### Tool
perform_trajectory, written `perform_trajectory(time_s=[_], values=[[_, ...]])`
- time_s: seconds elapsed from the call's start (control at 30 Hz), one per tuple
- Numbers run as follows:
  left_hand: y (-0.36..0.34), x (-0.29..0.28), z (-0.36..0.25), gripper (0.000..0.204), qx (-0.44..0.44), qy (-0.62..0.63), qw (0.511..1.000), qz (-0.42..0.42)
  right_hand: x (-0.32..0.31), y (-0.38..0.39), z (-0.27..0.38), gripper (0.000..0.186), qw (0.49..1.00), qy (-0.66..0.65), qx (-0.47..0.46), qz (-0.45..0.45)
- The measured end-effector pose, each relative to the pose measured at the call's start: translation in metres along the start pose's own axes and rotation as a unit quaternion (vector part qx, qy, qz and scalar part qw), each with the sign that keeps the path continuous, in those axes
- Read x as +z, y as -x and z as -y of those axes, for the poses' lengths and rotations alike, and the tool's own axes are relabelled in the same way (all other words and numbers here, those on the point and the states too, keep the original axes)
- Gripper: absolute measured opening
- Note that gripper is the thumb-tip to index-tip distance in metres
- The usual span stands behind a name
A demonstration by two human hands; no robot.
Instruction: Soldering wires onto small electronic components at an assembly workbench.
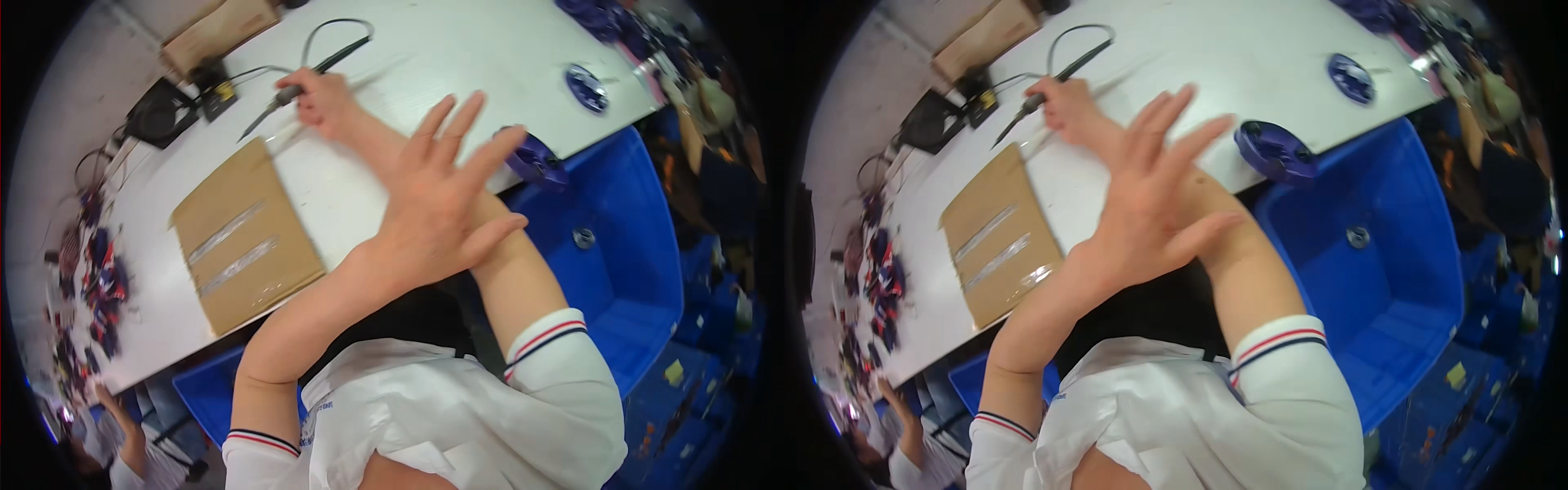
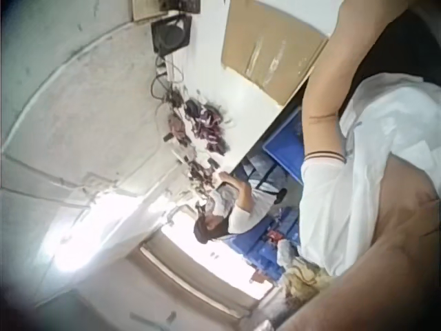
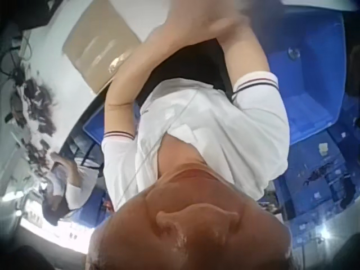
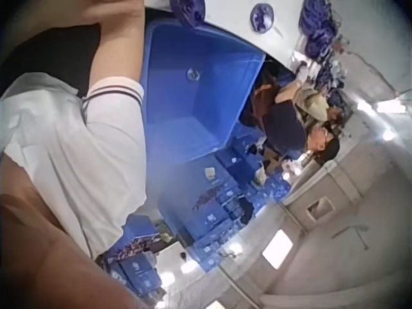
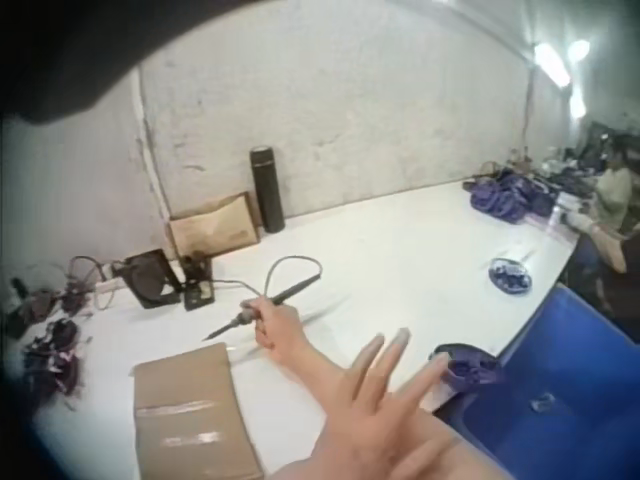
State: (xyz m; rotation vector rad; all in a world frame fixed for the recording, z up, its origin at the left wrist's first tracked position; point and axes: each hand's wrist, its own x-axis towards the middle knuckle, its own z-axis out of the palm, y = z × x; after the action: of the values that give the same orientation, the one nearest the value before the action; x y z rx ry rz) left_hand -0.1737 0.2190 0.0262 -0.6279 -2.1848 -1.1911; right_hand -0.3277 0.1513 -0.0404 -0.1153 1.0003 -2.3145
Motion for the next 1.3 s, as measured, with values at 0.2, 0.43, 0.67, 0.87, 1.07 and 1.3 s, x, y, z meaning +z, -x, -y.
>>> perform_trajectory(time_s=[0.2,0.43,0.67,0.87,1.07,1.3], values=[[-0.037,0.120,0.028,0.054,0.167,-0.094,0.956,0.221,0.004,0.011,0.010,0.015,0.998,-0.036,0.036,-0.029],[-0.053,0.134,0.034,0.041,0.083,-0.239,0.918,0.304,-0.017,0.002,0.020,0.015,0.991,-0.117,0.032,-0.049],[-0.038,0.011,0.009,0.027,-0.367,0.352,0.860,0.033,-0.014,-0.002,0.013,0.022,0.992,-0.095,0.006,-0.081],[0.046,-0.108,0.018,0.028,-0.439,0.364,0.791,-0.221,-0.023,-0.004,0.014,0.012,0.992,-0.101,-0.025,-0.066],[0.108,-0.182,0.035,0.043,-0.488,0.087,0.826,-0.267,-0.002,0.015,0.018,0.025,0.996,-0.084,0.004,-0.038],[0.150,-0.177,0.053,0.085,-0.320,-0.364,0.874,-0.038,0.040,0.027,-0.001,0.036,1.000,-0.012,0.002,-0.029]])
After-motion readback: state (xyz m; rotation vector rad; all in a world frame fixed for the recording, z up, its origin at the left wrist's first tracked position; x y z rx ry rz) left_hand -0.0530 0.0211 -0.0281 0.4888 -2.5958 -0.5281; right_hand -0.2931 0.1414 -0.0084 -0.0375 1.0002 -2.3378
